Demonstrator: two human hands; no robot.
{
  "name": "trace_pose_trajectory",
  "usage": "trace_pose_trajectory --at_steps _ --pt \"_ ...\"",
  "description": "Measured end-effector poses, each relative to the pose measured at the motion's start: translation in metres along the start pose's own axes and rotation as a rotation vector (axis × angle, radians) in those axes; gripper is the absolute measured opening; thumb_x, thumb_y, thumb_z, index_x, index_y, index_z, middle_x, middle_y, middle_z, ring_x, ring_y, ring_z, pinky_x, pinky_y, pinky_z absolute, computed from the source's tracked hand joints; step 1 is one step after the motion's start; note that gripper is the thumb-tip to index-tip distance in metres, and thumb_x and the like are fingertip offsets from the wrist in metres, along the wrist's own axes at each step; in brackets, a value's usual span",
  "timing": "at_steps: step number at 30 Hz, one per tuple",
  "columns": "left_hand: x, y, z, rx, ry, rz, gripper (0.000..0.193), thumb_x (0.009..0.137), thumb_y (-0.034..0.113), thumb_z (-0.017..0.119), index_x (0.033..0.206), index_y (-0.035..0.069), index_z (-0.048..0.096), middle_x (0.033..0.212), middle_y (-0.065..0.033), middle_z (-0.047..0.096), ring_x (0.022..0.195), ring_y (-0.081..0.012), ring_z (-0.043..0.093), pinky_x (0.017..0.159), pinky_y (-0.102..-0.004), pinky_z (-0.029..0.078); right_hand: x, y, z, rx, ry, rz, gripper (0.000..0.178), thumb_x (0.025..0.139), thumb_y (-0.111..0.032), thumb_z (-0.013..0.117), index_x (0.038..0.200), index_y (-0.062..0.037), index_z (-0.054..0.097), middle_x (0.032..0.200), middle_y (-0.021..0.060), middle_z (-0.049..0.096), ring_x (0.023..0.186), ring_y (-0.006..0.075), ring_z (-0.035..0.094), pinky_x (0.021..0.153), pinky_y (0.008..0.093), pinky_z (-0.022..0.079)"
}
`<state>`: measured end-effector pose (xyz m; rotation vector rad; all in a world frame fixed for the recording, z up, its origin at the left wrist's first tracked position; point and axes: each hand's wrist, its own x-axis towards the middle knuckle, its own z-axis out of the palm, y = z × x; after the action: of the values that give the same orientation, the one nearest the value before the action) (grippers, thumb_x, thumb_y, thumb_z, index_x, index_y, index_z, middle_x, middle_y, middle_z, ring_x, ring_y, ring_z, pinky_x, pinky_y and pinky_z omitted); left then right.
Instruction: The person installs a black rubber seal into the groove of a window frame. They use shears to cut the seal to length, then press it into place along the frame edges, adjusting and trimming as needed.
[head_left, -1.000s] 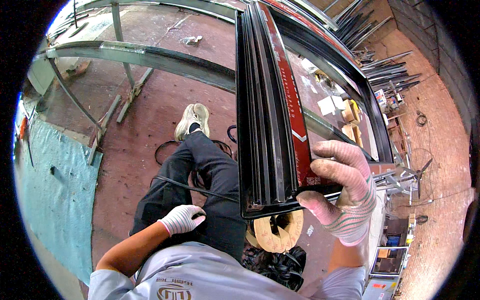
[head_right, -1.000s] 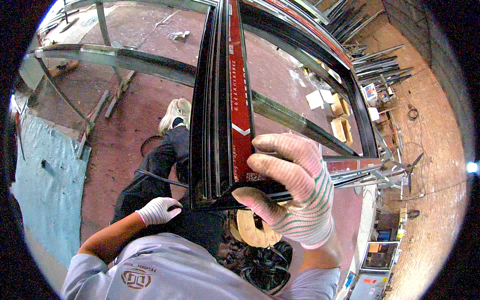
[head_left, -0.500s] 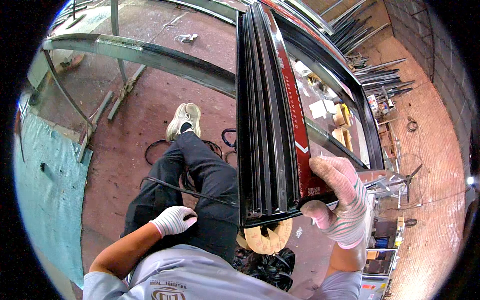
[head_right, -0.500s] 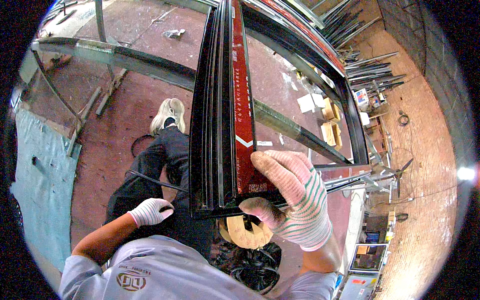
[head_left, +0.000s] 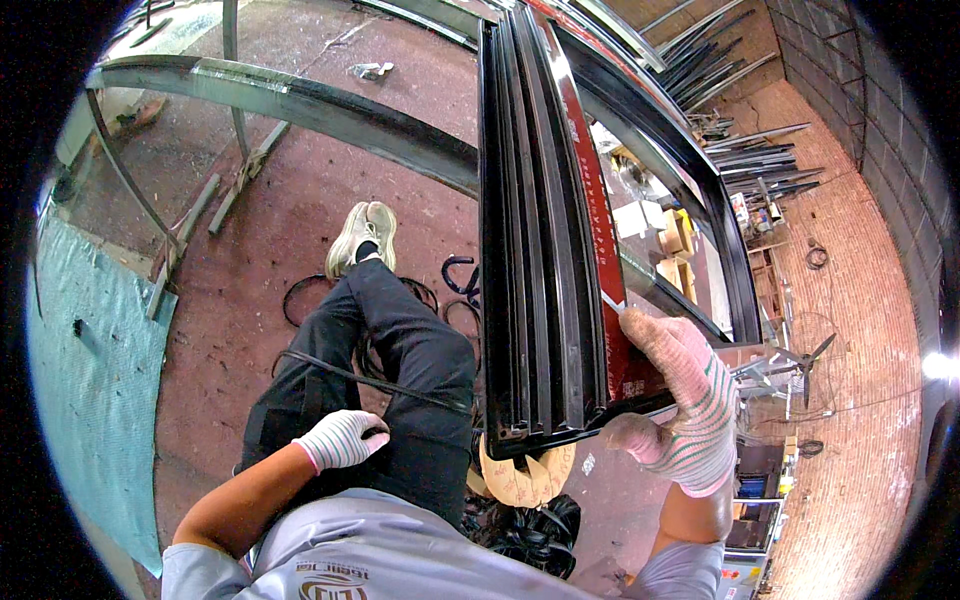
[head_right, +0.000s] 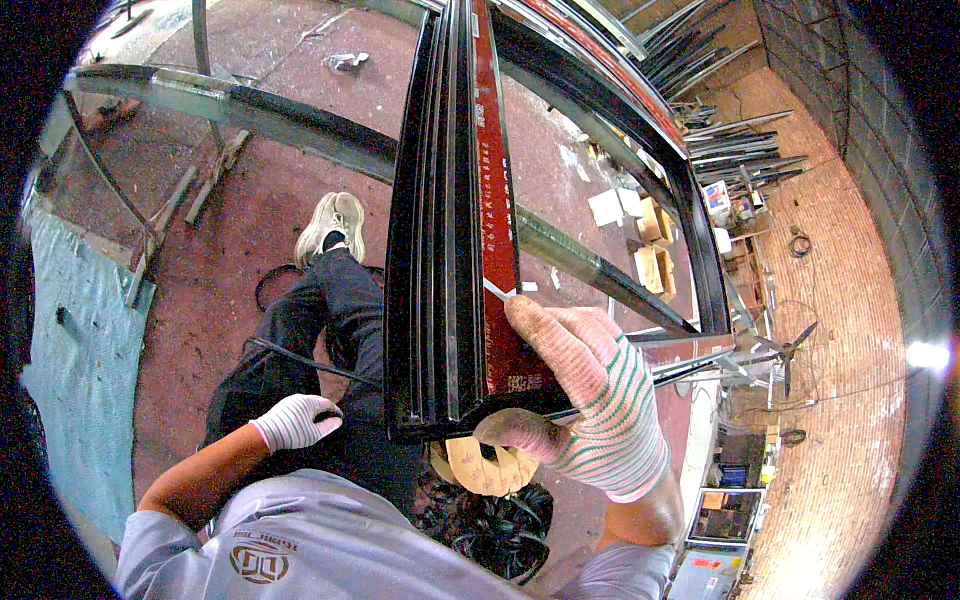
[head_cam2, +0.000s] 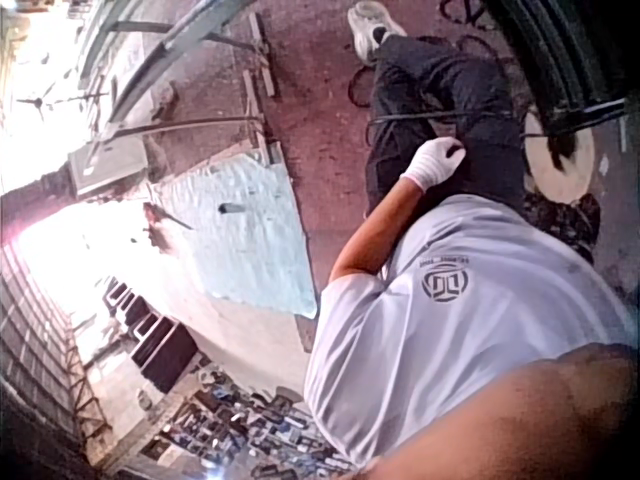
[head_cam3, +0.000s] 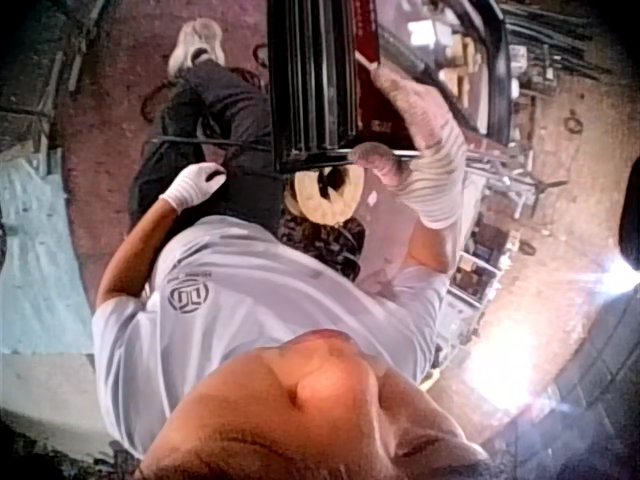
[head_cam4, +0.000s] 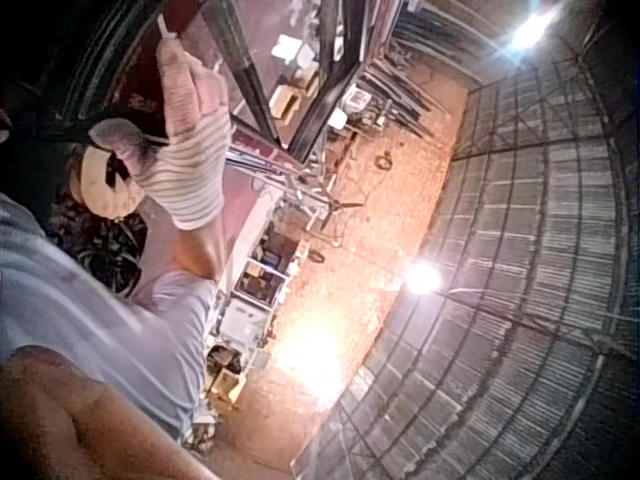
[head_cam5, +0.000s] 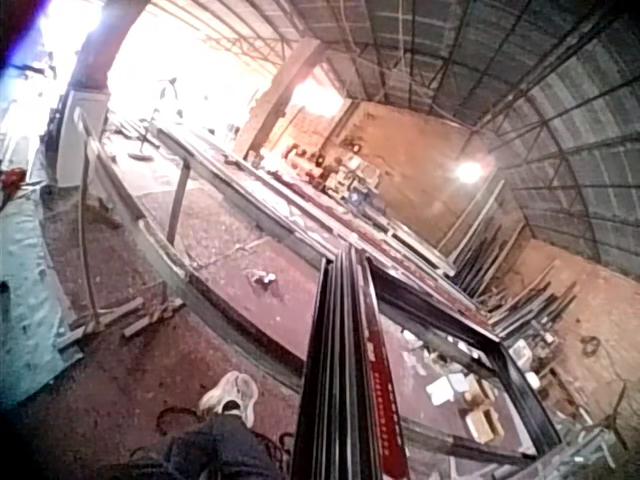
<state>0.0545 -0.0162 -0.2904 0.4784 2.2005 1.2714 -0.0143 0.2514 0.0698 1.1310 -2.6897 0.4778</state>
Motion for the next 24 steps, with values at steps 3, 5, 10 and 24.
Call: trace_pose_trajectory --at_steps 3,5,10,24 --pt "0.0000 -0.0029 0.0011 -0.010 0.003 0.002 0.030 0.093 0.030 0.063 0.107 0.005 0.071 0.099 -0.0207 0.071 0.095 -0.0371 0.068 0.086 -0.0401 0.054 0.0026 -0.0037 -0.0011 0.013 -0.035 0.047 0.091 0.072 -0.062 0.078 0.133 0.0027 0.057 0.108 0.0162 0.066 0.092 0.0244 0.065 0.079 0.0338 0.051" --pt "0.0008 -0.0038 0.0017 -0.017 0.001 0.002 0.031 0.093 0.031 0.062 0.107 0.005 0.071 0.098 -0.0207 0.071 0.095 -0.0375 0.068 0.085 -0.0403 0.054 0.0032 -0.0058 -0.0009 0.037 -0.043 0.075 0.093 0.072 -0.062 0.078 0.134 0.0034 0.056 0.109 0.0159 0.066 0.094 0.0243 0.065 0.080 0.0334 0.051" --pt "0.0023 -0.0054 0.0015 -0.007 0.004 0.002 0.031 0.093 0.031 0.063 0.108 0.005 0.071 0.098 -0.0207 0.071 0.095 -0.0369 0.068 0.085 -0.0396 0.054 0.0073 -0.0051 -0.0009 0.052 -0.081 0.098 0.093 0.074 -0.063 0.077 0.135 0.0043 0.055 0.113 0.0174 0.066 0.098 0.0261 0.066 0.086 0.0343 0.050" --pt "-0.0003 -0.0002 -0.0014 -0.035 -0.008 -0.047 0.032 0.093 0.031 0.064 0.109 0.004 0.071 0.100 -0.0207 0.072 0.096 -0.0351 0.070 0.087 -0.0386 0.054 0.0108 -0.0076 -0.0056 0.145 -0.124 0.178 0.094 0.075 -0.066 0.073 0.136 0.0036 0.055 0.120 0.0192 0.065 0.104 0.0296 0.066 0.093 0.0363 0.049"
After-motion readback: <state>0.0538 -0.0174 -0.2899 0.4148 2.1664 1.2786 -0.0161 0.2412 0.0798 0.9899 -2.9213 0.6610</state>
